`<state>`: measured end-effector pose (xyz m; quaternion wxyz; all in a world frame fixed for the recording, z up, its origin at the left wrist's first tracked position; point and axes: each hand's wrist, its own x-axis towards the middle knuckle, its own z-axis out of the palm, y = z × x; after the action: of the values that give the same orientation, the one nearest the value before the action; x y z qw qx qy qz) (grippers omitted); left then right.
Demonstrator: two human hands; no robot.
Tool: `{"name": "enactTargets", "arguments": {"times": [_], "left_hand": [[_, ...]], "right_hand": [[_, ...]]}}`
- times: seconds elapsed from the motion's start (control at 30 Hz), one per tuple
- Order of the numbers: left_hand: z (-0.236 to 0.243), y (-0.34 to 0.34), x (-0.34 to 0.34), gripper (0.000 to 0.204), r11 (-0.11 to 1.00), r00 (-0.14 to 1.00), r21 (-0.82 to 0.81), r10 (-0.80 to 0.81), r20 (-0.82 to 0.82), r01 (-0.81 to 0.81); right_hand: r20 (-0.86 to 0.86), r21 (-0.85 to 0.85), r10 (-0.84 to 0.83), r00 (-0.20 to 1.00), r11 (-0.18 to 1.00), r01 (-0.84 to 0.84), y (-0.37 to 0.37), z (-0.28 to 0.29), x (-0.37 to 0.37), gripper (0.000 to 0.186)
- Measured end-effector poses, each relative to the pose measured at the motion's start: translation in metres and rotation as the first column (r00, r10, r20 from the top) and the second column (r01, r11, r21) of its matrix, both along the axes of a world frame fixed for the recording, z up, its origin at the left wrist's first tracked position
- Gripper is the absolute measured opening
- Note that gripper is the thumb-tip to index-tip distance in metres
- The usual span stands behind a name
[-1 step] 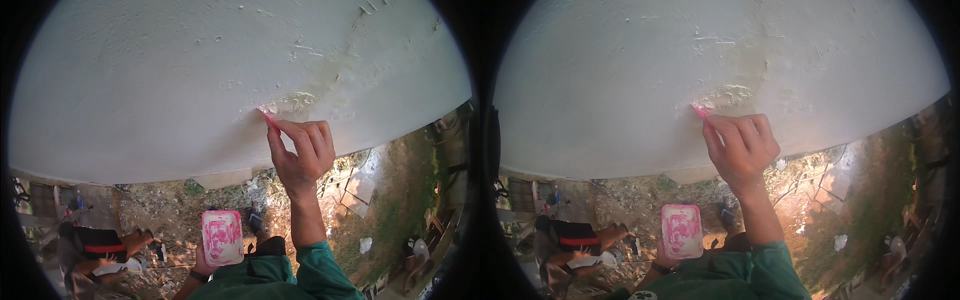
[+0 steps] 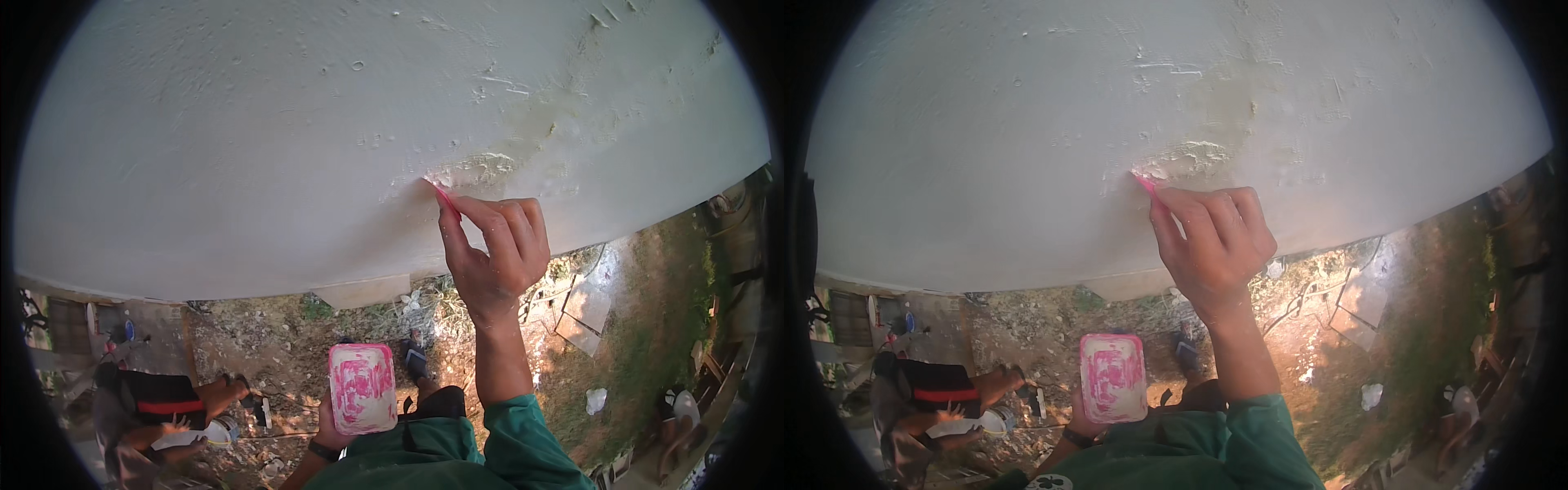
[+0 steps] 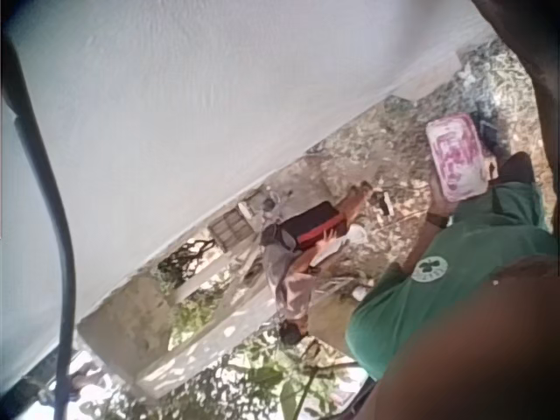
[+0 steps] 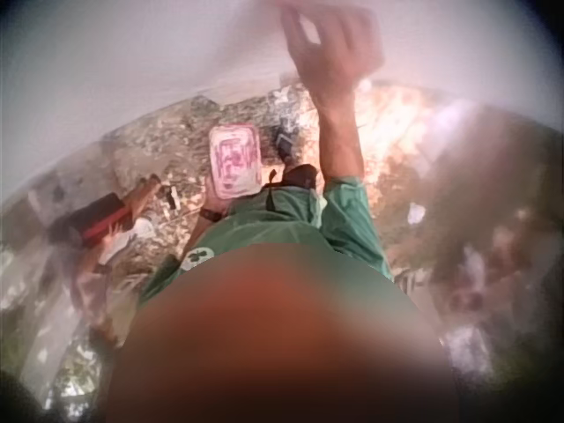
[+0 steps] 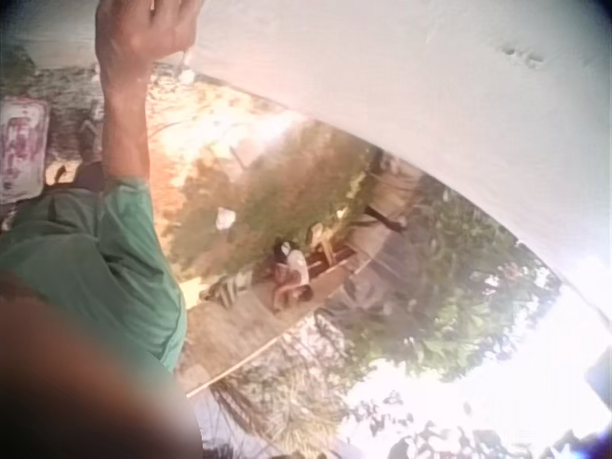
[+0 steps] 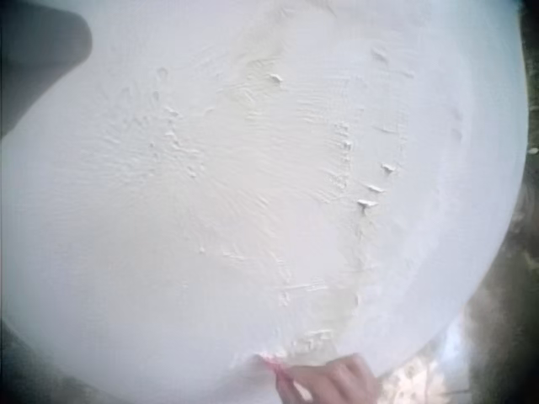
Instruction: The person applies white plaster to a vertical wall using a small pink plastic scraper. They repeatedly scoop plaster from a pink container and smooth it onto the wall surface, working on small patches at a time.
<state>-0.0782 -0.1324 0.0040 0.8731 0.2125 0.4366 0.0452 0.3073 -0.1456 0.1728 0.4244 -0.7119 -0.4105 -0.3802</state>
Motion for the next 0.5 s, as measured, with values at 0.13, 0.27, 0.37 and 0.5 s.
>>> {"name": "enactTargets", "arguments": {"times": [0.13,0.27,0.37,0.5], "left_hand": [[0.001,0.010,0.011,0.064,0.991,0.998,0.120,-0.065,-0.013,0.066],[0.005,0.014,0.015,0.066,0.971,0.990,0.190,-0.141,-0.020,0.143],[-0.002,0.016,0.018,0.066,1.000,1.000,-0.016,-0.024,0.013,0.025],[-0.009,0.017,0.020,0.066,0.953,0.990,-0.289,0.122,0.073,-0.096]], "right_hand": [[-0.018,-0.031,0.003,1.000,1.000,-0.003,0.002,0.008,0.008,0.027],[-0.079,-0.008,-0.008,0.997,1.000,0.008,0.004,0.008,0.012,0.025],[-0.106,0.006,-0.014,0.994,1.000,0.014,0.004,0.008,0.011,0.022],[-0.360,0.028,-0.008,0.933,0.999,0.019,-0.007,0.018,0.008,0.015]]}}
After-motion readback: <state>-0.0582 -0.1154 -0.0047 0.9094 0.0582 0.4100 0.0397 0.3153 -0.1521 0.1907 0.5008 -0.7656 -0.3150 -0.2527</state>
